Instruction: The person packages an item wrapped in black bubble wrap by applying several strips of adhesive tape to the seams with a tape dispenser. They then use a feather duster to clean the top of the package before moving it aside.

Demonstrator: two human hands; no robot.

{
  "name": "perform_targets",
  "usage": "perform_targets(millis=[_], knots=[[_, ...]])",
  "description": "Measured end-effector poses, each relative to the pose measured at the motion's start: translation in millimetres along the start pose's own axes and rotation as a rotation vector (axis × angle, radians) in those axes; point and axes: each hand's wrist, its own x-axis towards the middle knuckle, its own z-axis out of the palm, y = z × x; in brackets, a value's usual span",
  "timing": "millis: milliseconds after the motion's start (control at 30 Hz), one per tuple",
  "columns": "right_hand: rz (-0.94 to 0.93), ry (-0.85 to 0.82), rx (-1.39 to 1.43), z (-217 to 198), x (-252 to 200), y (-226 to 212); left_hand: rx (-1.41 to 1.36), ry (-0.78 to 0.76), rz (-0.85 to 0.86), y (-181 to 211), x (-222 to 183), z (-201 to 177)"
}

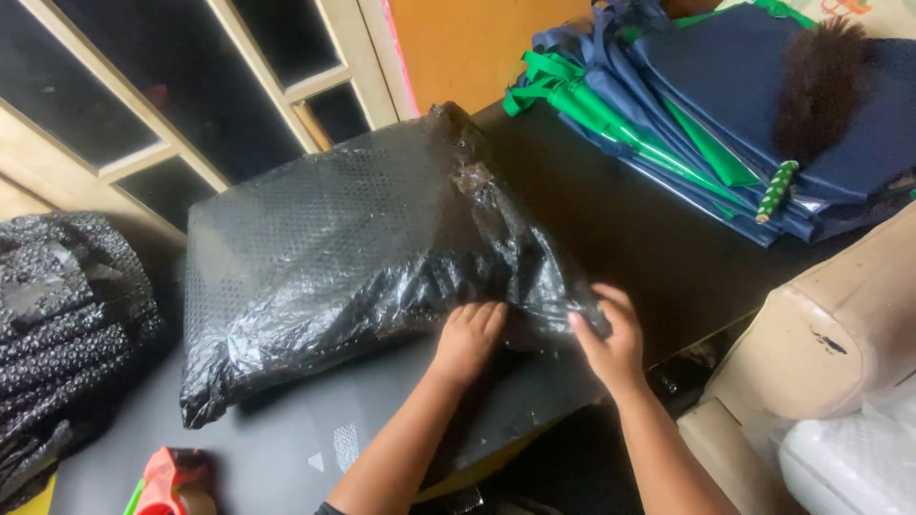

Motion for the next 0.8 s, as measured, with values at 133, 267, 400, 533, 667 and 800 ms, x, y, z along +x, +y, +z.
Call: perform_targets(millis=[133, 267, 400, 533, 667, 800], knots=[[-0.298, -0.108, 0.105, 26.0, 38.4, -24.8, -0.073, 0.058, 0.024, 3.5, 2.8, -13.0], [-0.425, -0.499, 0.096, 53.7, 45.3, -30.9, -0.138, 0.096, 0.079, 4.9, -3.0, -11.1], [-0.258, -0.783, 0.027, 40.6, 43.3, -23.1, -0.165, 0.127, 0.08, -1.0, -1.2, -6.7], [-0.324, -0.827, -0.199, 25.9, 50.6, -47.8, -0.149, 0.131, 0.071, -5.9, 20.6, -21.2], [-0.395, -0.697, -0.191, 66.5, 50.8, 24.1, -0.121, 0.131, 0.017, -3.5, 36.7, -37.7], [-0.421, -0.761, -0.3, 63.7, 84.3, -14.1, -0.15, 0.26, -0.006, -8.7, 26.9, -38.7]])
